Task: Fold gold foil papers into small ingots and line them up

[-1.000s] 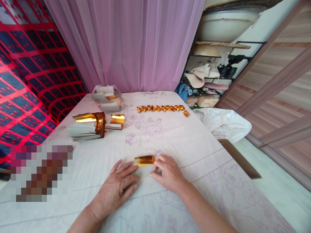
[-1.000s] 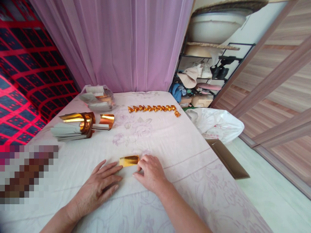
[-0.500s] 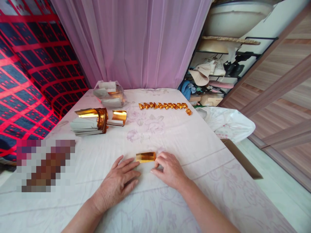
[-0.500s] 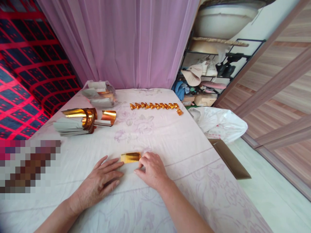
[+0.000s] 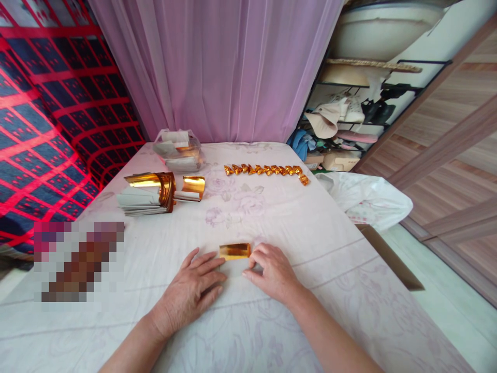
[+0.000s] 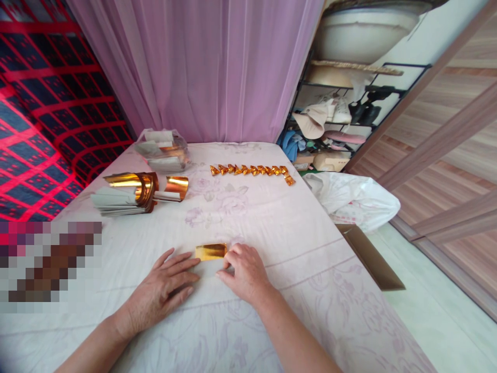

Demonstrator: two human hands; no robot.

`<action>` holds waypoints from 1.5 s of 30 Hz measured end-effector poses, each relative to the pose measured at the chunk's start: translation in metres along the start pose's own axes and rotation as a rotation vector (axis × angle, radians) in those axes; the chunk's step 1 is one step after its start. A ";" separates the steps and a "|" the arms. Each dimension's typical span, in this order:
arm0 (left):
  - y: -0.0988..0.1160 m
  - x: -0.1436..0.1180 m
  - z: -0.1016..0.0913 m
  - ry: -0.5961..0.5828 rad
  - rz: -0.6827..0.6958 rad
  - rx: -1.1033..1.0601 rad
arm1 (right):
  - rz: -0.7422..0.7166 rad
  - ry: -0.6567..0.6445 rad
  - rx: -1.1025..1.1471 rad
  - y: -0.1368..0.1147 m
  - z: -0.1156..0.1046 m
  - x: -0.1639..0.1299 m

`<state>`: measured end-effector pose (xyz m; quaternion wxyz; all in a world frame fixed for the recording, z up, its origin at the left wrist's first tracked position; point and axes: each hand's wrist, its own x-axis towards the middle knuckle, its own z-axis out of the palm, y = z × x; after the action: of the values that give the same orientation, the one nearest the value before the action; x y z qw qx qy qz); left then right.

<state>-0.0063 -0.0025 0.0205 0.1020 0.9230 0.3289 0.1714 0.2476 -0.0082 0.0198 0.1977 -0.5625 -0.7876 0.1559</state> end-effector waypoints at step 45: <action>0.000 -0.001 0.001 -0.051 -0.006 -0.005 | -0.024 0.006 0.012 0.004 0.001 -0.001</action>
<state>-0.0067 -0.0037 0.0190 0.1131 0.9259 0.3286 0.1483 0.2504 -0.0080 0.0168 0.2052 -0.5523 -0.7927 0.1564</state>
